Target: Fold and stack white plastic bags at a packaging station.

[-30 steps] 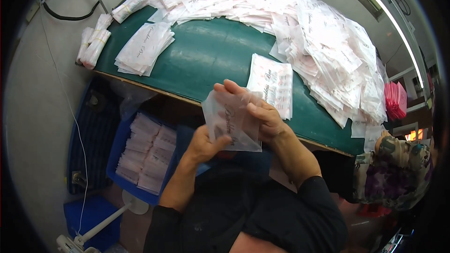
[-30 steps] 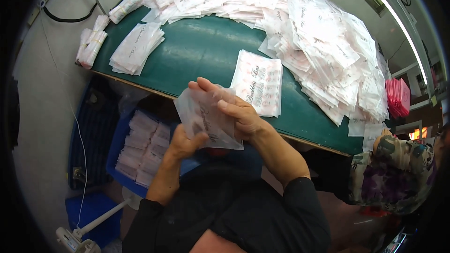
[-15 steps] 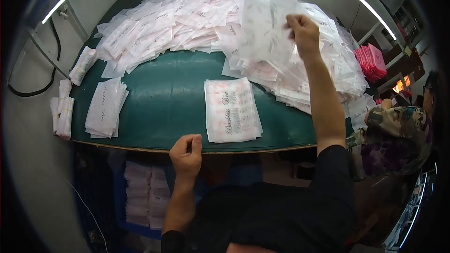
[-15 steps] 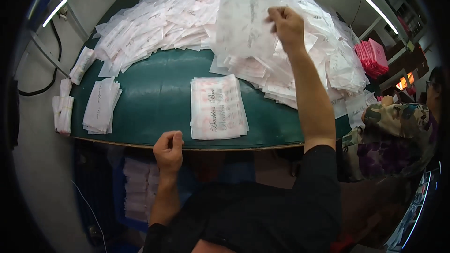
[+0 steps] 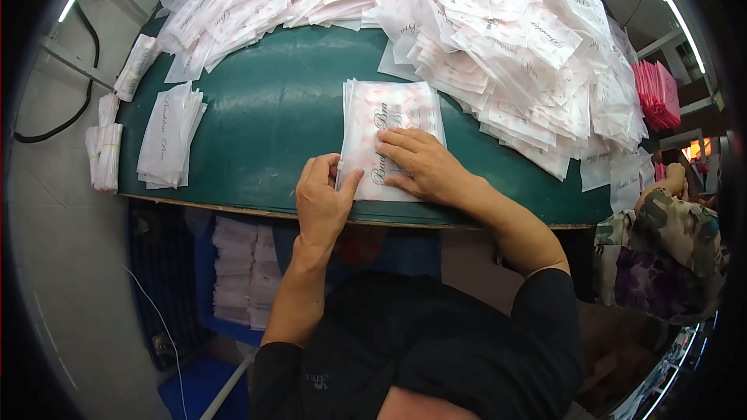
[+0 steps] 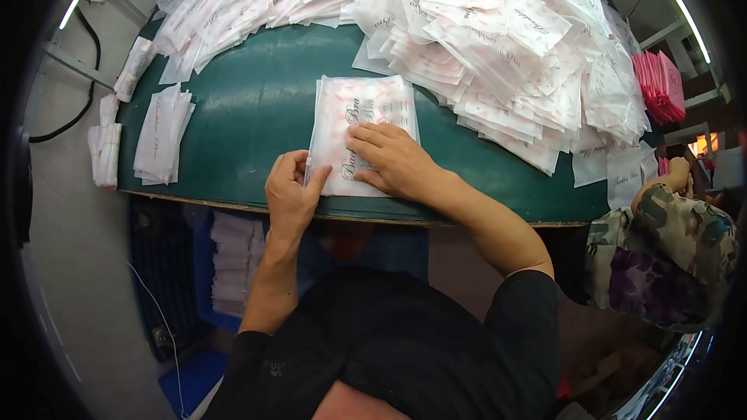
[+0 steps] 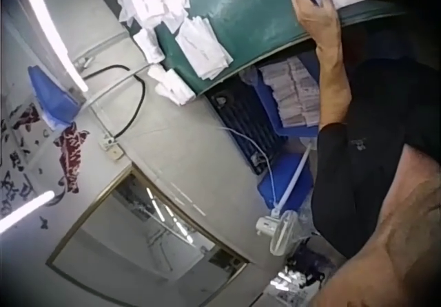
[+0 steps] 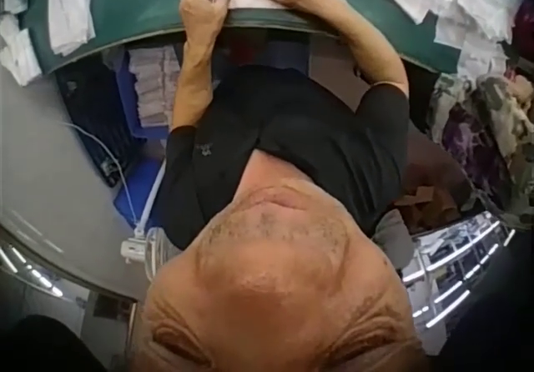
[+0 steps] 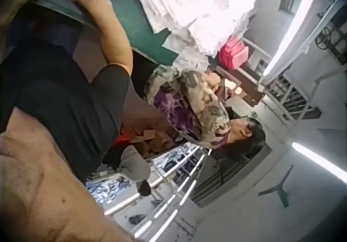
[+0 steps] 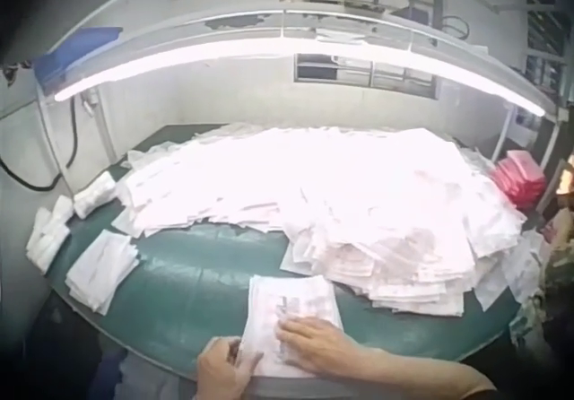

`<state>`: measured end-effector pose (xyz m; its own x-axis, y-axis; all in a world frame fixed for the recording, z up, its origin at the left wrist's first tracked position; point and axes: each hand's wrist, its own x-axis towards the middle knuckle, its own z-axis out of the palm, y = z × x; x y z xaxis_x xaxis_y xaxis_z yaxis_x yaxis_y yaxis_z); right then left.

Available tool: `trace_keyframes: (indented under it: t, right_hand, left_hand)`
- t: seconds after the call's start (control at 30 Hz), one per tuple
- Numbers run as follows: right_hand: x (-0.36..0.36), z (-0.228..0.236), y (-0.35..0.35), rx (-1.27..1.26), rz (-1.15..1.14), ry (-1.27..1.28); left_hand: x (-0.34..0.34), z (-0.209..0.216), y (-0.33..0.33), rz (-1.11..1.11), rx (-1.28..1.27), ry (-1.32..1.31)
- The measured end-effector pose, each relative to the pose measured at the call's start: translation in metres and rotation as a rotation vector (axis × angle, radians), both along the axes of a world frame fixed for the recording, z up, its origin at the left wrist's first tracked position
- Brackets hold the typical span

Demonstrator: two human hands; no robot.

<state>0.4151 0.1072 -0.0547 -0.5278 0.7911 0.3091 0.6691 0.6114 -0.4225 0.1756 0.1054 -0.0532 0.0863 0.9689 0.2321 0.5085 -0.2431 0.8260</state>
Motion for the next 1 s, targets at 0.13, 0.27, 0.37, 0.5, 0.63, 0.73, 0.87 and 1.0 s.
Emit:
trace_keyframes:
  t: [0.13, 0.27, 0.37, 0.5, 0.63, 0.73, 0.87, 1.0]
  right_hand:
    - [-0.005, -0.002, -0.001, -0.02, 0.028, 0.025]
    - [-0.007, 0.0, -0.012, -0.159, -0.015, 0.073]
    - [-0.038, 0.066, -0.032, 0.439, -0.078, 0.014]
    - [-0.07, 0.095, -0.042, 0.283, 0.129, -0.022]
    - [-0.113, 0.114, -0.077, 0.032, 0.182, 0.104]
    - [-0.146, 0.117, -0.085, -0.16, 0.188, 0.165]
    - [-0.222, 0.106, -0.109, 0.469, 0.117, 0.257]
    - [-0.251, 0.094, -0.124, 0.434, 0.23, 0.193]
  left_hand:
    - [0.001, -0.01, -0.008, 0.078, 0.269, 0.024]
    - [-0.003, -0.007, -0.023, 0.073, 0.457, 0.01]
    - [-0.003, 0.011, -0.04, -0.037, 0.433, -0.131]
    - [-0.053, 0.073, -0.077, -0.067, 0.383, -0.038]
    - [-0.121, 0.086, -0.124, -0.002, 0.274, -0.142]
    - [-0.143, 0.074, -0.136, -0.001, 0.278, -0.216]
    - [-0.194, 0.066, -0.159, 0.042, 0.162, -0.311]
    - [-0.207, 0.053, -0.17, 0.015, 0.103, -0.438]
